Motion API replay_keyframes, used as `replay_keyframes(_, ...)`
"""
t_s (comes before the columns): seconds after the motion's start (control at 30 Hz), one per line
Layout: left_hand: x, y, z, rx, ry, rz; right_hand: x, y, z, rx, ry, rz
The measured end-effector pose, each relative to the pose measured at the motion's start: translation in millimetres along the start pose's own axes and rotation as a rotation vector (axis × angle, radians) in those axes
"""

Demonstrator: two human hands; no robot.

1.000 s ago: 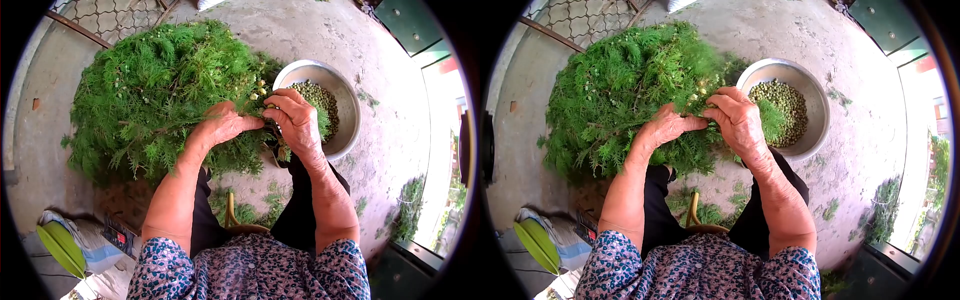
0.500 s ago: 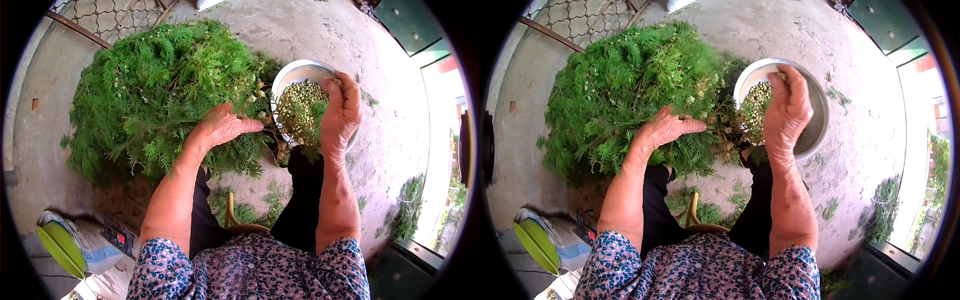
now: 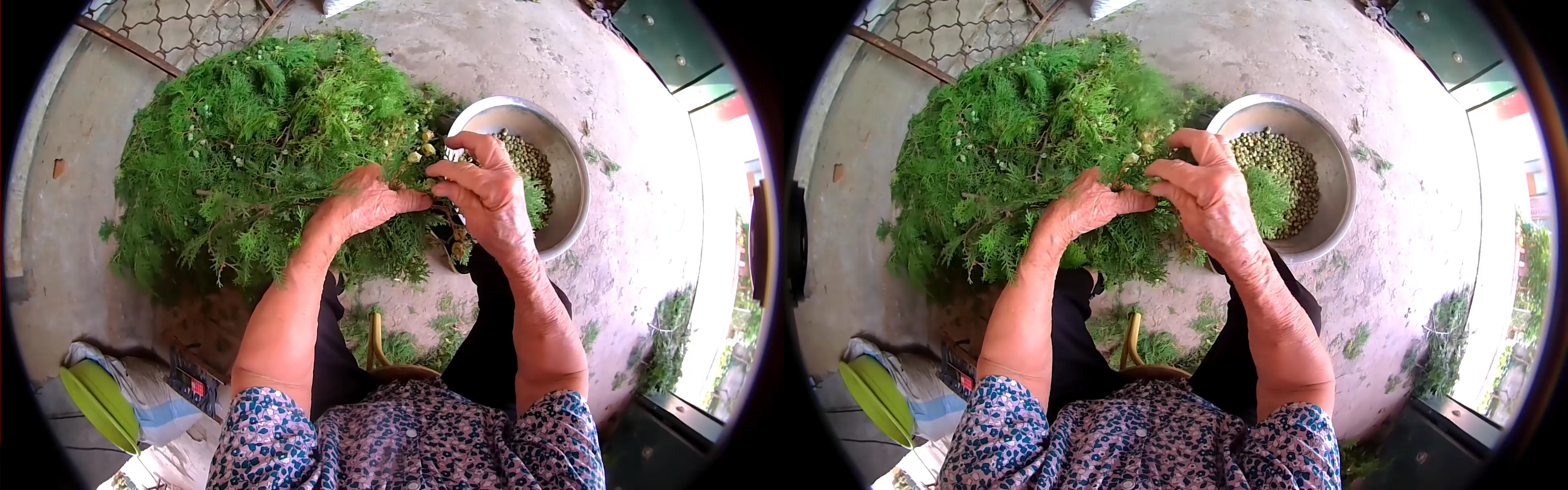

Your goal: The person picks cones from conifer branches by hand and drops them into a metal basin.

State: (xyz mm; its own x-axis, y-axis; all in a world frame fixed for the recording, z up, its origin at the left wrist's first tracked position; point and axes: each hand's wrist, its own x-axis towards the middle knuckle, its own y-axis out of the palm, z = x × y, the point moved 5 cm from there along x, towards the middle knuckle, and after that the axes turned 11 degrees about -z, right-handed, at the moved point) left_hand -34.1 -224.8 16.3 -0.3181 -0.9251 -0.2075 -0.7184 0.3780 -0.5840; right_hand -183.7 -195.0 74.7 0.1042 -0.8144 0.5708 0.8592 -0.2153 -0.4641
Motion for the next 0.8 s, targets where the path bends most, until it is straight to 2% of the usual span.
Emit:
replay_keyframes(0.1, 1, -1, -3, 0.100, 0.050, -0.030, -4, 11, 1, -0.068, -0.048, 0.049)
replay_keyframes(0.2, 1, 0, 2, 0.145, -0.039, 0.001, -7, 18, -5, -0.005, 0.002, 0.092)
replay_keyframes(0.27, -2, -2, 0, 0.116, -0.020, -0.016, -8, 18, -11, 0.095, 0.147, 0.098)
replay_keyframes(0.33, -3, -3, -2, 0.087, 0.000, -0.031, -5, 17, -9, 0.076, 0.103, 0.091)
replay_keyframes(0.43, -2, -2, -1, 0.092, -0.008, -0.012, -5, 14, -11, 0.098, 0.188, 0.043)
replay_keyframes(0.5, -1, 0, 3, 0.077, -0.035, 0.019, -8, 7, -22, 0.363, 0.470, -0.149)
replay_keyframes(0.53, -2, 0, 1, 0.077, -0.034, 0.019, -6, 4, -26, 0.511, 0.517, -0.239)
replay_keyframes(0.6, -5, -1, -1, 0.084, -0.070, 0.009, -2, -10, -31, 0.408, 0.414, -0.375)
replay_keyframes(0.63, -2, 2, 5, 0.085, -0.069, 0.011, 0, -22, -29, 0.246, 0.328, -0.445)
replay_keyframes(0.67, 2, 7, 19, 0.082, -0.079, 0.024, 2, -31, -28, 0.294, 0.312, -0.525)
replay_keyframes(0.73, 5, 8, 27, 0.078, -0.090, 0.036, 2, -54, -37, 0.061, 0.328, -0.616)
replay_keyframes(0.8, 5, 2, 29, 0.065, -0.164, -0.004, 3, -76, -48, -0.401, 0.285, -0.563)
